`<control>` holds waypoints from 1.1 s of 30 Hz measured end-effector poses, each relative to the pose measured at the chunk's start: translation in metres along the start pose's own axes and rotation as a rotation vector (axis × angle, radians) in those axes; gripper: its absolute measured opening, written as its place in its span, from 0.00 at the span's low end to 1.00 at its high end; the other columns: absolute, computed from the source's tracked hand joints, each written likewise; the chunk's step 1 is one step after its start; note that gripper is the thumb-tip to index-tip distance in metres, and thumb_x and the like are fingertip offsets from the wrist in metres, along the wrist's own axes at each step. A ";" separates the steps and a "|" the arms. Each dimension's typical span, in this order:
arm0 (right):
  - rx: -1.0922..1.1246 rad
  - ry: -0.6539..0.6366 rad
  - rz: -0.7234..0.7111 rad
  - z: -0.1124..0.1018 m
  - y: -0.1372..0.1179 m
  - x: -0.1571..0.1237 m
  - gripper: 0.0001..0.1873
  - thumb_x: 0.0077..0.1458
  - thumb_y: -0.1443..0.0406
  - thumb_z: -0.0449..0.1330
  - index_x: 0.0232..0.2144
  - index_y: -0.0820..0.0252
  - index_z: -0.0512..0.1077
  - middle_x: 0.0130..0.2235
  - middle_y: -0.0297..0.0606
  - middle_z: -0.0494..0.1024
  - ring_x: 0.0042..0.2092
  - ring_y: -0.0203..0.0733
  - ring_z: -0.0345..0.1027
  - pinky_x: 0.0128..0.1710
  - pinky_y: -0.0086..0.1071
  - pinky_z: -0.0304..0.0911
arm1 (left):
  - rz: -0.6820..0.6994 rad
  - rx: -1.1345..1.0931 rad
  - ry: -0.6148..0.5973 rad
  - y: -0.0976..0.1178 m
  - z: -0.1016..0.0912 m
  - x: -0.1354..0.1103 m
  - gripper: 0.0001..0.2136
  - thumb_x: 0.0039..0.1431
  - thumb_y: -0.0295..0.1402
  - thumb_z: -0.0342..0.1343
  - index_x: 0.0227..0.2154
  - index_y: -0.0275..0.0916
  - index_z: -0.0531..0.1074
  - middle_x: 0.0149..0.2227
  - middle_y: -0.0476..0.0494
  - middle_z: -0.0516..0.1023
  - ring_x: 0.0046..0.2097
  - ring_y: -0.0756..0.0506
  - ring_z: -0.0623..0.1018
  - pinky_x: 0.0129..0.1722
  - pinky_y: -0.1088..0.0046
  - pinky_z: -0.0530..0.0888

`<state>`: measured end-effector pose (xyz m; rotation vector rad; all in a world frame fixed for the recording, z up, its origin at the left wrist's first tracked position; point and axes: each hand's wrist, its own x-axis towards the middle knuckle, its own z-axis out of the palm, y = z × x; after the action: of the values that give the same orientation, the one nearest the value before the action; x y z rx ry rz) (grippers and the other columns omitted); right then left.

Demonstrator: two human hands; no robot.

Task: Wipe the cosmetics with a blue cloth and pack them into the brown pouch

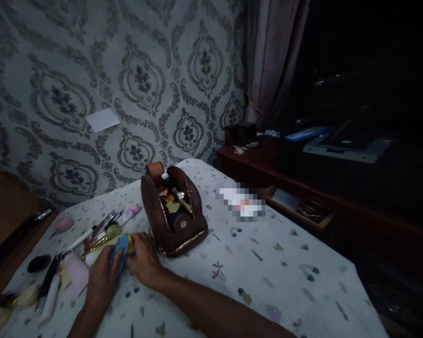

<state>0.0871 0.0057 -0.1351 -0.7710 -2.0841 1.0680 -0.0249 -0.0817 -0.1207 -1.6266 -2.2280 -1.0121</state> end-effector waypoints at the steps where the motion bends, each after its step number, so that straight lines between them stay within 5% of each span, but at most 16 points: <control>1: 0.000 -0.003 -0.006 -0.001 0.000 0.000 0.20 0.47 0.71 0.60 0.45 0.59 0.68 0.48 0.44 0.74 0.52 0.52 0.65 0.55 0.44 0.60 | -0.023 -0.017 -0.003 0.003 -0.001 0.000 0.15 0.63 0.49 0.46 0.34 0.42 0.68 0.30 0.49 0.77 0.31 0.44 0.77 0.33 0.69 0.74; 10: 0.066 0.033 -0.120 0.006 0.010 -0.002 0.34 0.47 0.75 0.58 0.58 0.58 0.60 0.52 0.45 0.71 0.56 0.49 0.63 0.57 0.45 0.59 | -0.051 0.052 -0.009 0.012 -0.004 -0.001 0.14 0.66 0.43 0.41 0.29 0.42 0.62 0.25 0.51 0.70 0.28 0.48 0.72 0.30 0.73 0.67; 21: 0.073 0.019 -0.166 0.008 0.014 0.000 0.29 0.50 0.73 0.56 0.56 0.62 0.64 0.52 0.48 0.72 0.56 0.51 0.64 0.59 0.48 0.59 | -0.169 0.187 -0.015 -0.002 -0.015 -0.003 0.15 0.65 0.44 0.44 0.28 0.42 0.66 0.23 0.50 0.72 0.28 0.46 0.74 0.30 0.72 0.63; 27: 0.066 0.042 -0.188 0.008 0.016 0.000 0.28 0.50 0.72 0.56 0.55 0.59 0.64 0.50 0.46 0.73 0.55 0.50 0.65 0.57 0.47 0.62 | -0.218 0.217 0.040 -0.015 -0.022 0.007 0.11 0.65 0.39 0.44 0.41 0.41 0.69 0.36 0.44 0.78 0.38 0.42 0.78 0.36 0.70 0.69; 33: 0.054 0.003 -0.152 0.003 0.012 -0.001 0.27 0.51 0.72 0.56 0.55 0.62 0.64 0.50 0.47 0.73 0.53 0.51 0.66 0.56 0.46 0.63 | -0.266 0.282 0.015 -0.043 -0.031 0.053 0.13 0.65 0.35 0.42 0.46 0.41 0.68 0.45 0.41 0.77 0.47 0.41 0.76 0.45 0.67 0.70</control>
<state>0.0876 0.0095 -0.1466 -0.5780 -2.0664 1.0340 -0.0900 -0.0675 -0.0869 -1.2271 -2.4891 -0.7175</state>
